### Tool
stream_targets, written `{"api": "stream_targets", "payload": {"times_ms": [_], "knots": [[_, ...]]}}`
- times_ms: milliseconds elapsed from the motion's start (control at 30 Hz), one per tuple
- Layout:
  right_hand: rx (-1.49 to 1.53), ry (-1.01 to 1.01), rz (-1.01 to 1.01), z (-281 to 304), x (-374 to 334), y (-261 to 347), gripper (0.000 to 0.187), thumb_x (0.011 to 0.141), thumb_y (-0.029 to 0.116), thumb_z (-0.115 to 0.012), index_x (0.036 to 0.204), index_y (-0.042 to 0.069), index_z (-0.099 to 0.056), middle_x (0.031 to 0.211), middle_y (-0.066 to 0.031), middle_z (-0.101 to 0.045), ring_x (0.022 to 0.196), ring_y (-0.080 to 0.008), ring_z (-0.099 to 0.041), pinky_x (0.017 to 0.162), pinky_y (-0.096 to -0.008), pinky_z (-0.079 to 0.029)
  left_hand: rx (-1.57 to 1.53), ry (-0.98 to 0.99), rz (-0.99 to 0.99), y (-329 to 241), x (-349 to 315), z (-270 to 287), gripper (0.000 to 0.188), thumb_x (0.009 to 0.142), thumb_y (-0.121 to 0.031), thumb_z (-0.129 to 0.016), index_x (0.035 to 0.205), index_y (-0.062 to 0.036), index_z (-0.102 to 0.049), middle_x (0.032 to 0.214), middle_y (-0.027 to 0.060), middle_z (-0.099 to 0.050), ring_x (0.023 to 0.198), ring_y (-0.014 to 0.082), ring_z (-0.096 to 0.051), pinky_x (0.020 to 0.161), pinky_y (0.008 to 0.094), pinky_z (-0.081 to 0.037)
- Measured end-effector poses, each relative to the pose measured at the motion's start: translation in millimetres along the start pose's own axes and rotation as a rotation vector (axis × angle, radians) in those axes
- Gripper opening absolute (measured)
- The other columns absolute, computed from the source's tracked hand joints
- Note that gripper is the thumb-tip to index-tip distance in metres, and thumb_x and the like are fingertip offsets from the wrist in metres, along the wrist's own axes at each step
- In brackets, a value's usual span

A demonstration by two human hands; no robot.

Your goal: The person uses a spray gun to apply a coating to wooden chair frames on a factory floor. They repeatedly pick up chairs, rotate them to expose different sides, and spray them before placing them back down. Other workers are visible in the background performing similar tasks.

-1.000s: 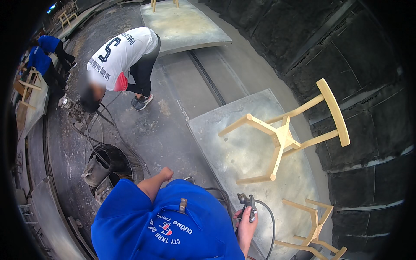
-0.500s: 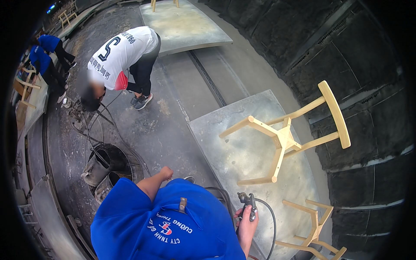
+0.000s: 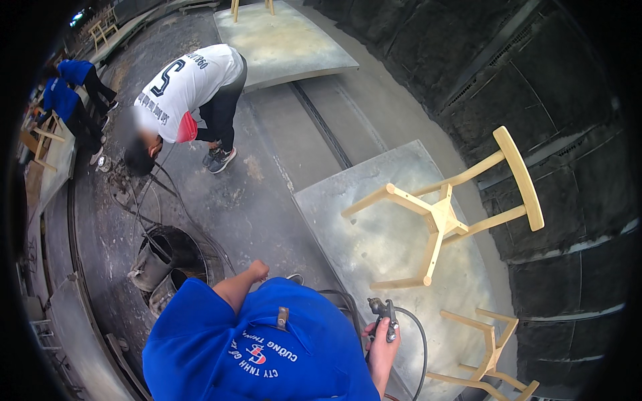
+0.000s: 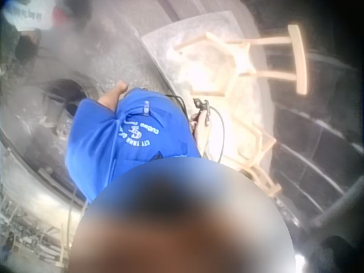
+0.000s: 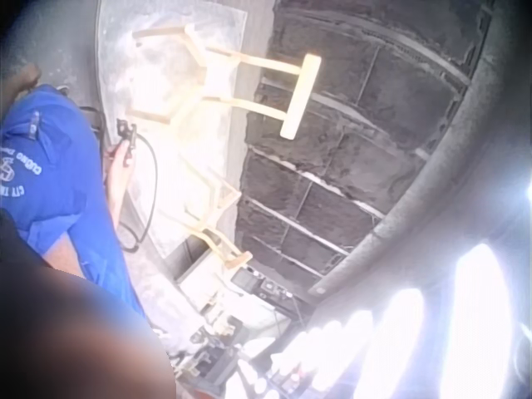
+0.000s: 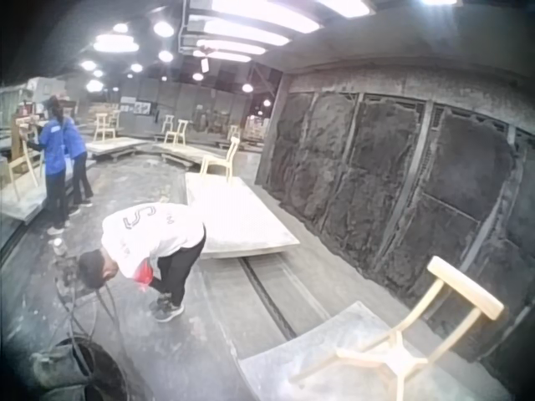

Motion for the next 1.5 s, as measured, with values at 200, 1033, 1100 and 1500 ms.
{"api": "stream_targets", "payload": {"times_ms": [200,1033,1100,1500], "knots": [[-0.01,-0.001,0.004,-3,2,0,0.041,0.104,0.046,-0.052,0.105,0.006,-0.057,0.078,-0.0045,-0.064,0.068,-0.0126,-0.063,0.048,-0.0233,-0.038,-0.018,0.001,0.013,4,13,-1,0.026,0.085,-0.011,-0.051,0.085,0.0053,-0.071,0.079,0.0178,-0.072,0.066,0.0284,-0.071,0.057,0.0424,-0.058],[-0.033,0.032,0.016,-36,9,20,0.038,0.105,0.043,-0.051,0.107,0.006,-0.056,0.077,-0.0039,-0.064,0.067,-0.0119,-0.062,0.048,-0.0227,-0.037,-0.036,0.007,0.042,-2,23,22,0.025,0.084,-0.01,-0.053,0.088,0.0069,-0.071,0.08,0.0199,-0.072,0.071,0.0299,-0.073,0.06,0.0429,-0.058],[-0.021,0.032,0.008,-36,8,21,0.037,0.106,0.042,-0.051,0.108,0.006,-0.056,0.077,-0.0041,-0.064,0.067,-0.0121,-0.062,0.048,-0.0228,-0.037,-0.008,0.026,0.002,-7,23,23,0.025,0.084,-0.01,-0.053,0.087,0.0071,-0.071,0.079,0.02,-0.072,0.069,0.0303,-0.073,0.059,0.0431,-0.058],[-0.017,0.034,0.012,-43,8,24,0.036,0.106,0.04,-0.05,0.104,0.005,-0.056,0.077,-0.0045,-0.063,0.068,-0.0125,-0.061,0.048,-0.0236,-0.038,-0.035,-0.033,-0.018,-7,26,30,0.027,0.081,-0.014,-0.054,0.076,0.005,-0.072,0.076,0.0204,-0.073,0.063,0.0312,-0.072,0.057,0.0411,-0.059]]}}
Point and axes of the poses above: each hand's wrist, its own x-axis towards the middle knuckle, its own z-axis out of the back of the hand, y = z × x, the point moved 10 cm from there along x, towards the middle knuckle
